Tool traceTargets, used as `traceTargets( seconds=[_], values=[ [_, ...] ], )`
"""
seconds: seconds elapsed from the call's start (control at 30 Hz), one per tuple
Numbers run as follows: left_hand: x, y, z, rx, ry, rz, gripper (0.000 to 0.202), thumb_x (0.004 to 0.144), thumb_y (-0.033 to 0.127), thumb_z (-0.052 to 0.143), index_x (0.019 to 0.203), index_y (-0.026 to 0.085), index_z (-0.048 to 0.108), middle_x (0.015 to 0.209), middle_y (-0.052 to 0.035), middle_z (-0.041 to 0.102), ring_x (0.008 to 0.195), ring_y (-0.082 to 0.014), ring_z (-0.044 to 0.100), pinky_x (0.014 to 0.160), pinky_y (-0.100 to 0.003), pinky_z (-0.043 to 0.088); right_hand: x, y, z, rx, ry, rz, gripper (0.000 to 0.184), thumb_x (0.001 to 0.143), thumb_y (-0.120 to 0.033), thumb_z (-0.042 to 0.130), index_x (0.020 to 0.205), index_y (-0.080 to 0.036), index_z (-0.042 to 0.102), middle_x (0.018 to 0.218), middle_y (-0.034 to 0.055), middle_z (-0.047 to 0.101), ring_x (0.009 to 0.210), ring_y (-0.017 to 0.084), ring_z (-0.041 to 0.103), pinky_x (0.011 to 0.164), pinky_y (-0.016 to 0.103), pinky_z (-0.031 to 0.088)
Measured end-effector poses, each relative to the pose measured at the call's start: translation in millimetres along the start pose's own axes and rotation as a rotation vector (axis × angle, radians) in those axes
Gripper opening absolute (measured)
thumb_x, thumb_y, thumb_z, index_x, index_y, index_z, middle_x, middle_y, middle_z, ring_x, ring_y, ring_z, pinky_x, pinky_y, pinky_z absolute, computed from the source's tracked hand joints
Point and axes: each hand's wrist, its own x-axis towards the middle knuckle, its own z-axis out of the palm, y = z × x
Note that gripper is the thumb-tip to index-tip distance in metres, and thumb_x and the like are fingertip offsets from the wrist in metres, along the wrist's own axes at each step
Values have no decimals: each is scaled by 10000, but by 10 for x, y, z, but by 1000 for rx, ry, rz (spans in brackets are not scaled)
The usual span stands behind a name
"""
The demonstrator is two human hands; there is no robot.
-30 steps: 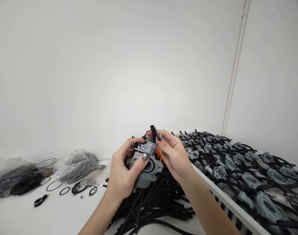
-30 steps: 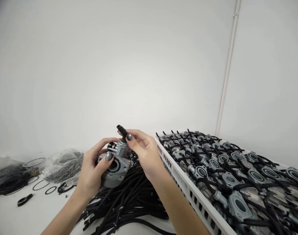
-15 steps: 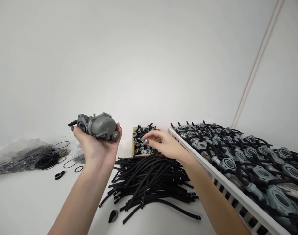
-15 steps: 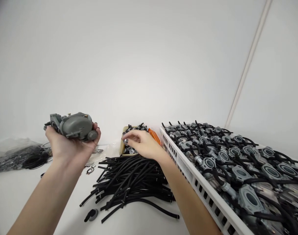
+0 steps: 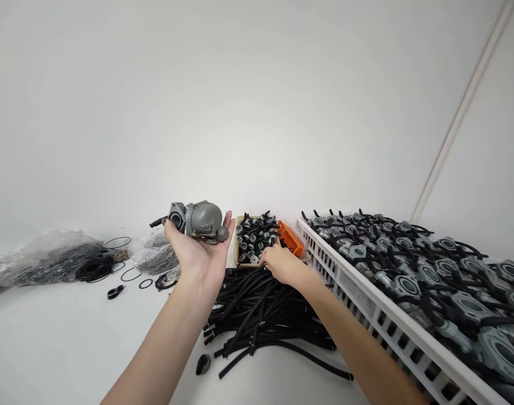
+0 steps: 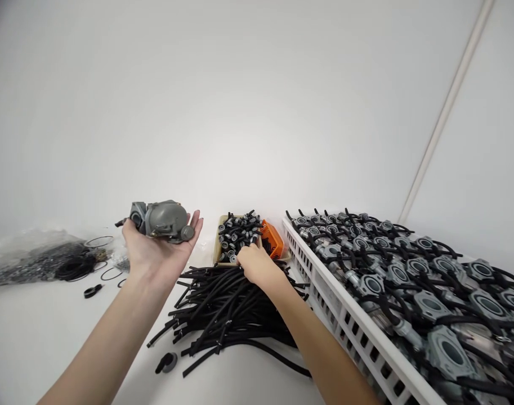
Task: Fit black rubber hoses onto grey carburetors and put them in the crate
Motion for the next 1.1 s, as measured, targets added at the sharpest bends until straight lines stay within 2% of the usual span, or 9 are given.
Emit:
traceTargets(
  seconds=[0.17, 0.33, 0.4, 0.47, 0.53, 0.63, 0.73, 0.83, 1.1],
  values=[
    [62, -1, -65, 26, -64, 29, 526, 794, 609, 513, 1113, 193, 562, 1224, -134, 591, 1074, -281, 639, 878, -404, 554, 17, 79, -21, 12, 99, -9, 209, 813, -23, 575, 870, -170, 713, 1017, 116, 701, 1036, 260, 598, 844, 328, 443],
    [79, -7, -72, 90, -32, 90, 471, 799, 607, 551, 1098, 244, 569, 1237, -84, 606, 1088, -232, 638, 833, -330, 564, -40, 86, -273, 92, 350, 121, 206, 937, -129, 425, 1044, -167, 596, 1002, 138, 687, 982, 238, 625, 801, 333, 464],
    [82, -24, -67, 98, -12, 104, 464, 805, 628, 538, 1066, 247, 581, 1208, -67, 628, 1057, -210, 649, 799, -293, 566, -90, 52, -384, 246, 548, 170, 197, 978, -187, 360, 1108, -190, 508, 947, 109, 696, 858, 208, 653, 711, 316, 478],
    [90, -43, -67, 107, 10, 151, 422, 796, 592, 582, 1044, 251, 579, 1168, -44, 646, 1019, -186, 657, 774, -274, 566, -157, -22, -487, 549, 823, 128, 119, 984, -280, 405, 1078, -228, 456, 883, 51, 700, 712, 165, 645, 626, 282, 480],
    [100, -62, -73, 137, 42, 229, 396, 774, 530, 644, 1035, 243, 562, 1126, -33, 654, 976, -167, 663, 753, -264, 563, -239, -134, -585, 885, 1081, -13, 118, 952, -337, 498, 1002, -249, 438, 837, 5, 695, 604, 124, 614, 577, 252, 480],
    [104, -94, -91, 228, 81, 356, 464, 720, 492, 721, 1033, 213, 523, 1090, -51, 646, 952, -167, 662, 739, -264, 552, -382, -330, -724, 1188, 1306, -247, 117, 938, -281, 536, 954, -261, 421, 774, -35, 696, 543, 89, 592, 560, 224, 479],
    [67, -127, -105, 308, 89, 498, 550, 668, 488, 775, 1040, 215, 476, 1078, -53, 622, 972, -171, 646, 774, -280, 539, -522, -486, -829, 1299, 1367, -349, 95, 934, -258, 539, 949, -255, 445, 726, -48, 687, 516, 81, 585, 520, 210, 468],
    [-13, -149, -104, 363, 62, 605, 526, 696, 454, 765, 1055, 224, 457, 1073, -41, 597, 994, -152, 621, 812, -266, 513, -622, -572, -881, 1306, 1377, -339, 89, 928, -285, 553, 942, -256, 470, 697, -62, 660, 493, 79, 583, 473, 206, 452],
    [-144, -140, -69, 388, 46, 598, 533, 701, 429, 764, 1082, 226, 452, 1089, -45, 594, 1024, -164, 609, 861, -286, 494, -652, -608, -890, 1329, 1370, -305, 82, 934, -304, 540, 907, -252, 483, 693, -54, 676, 432, 71, 531, 448, 214, 443]
  ],
)
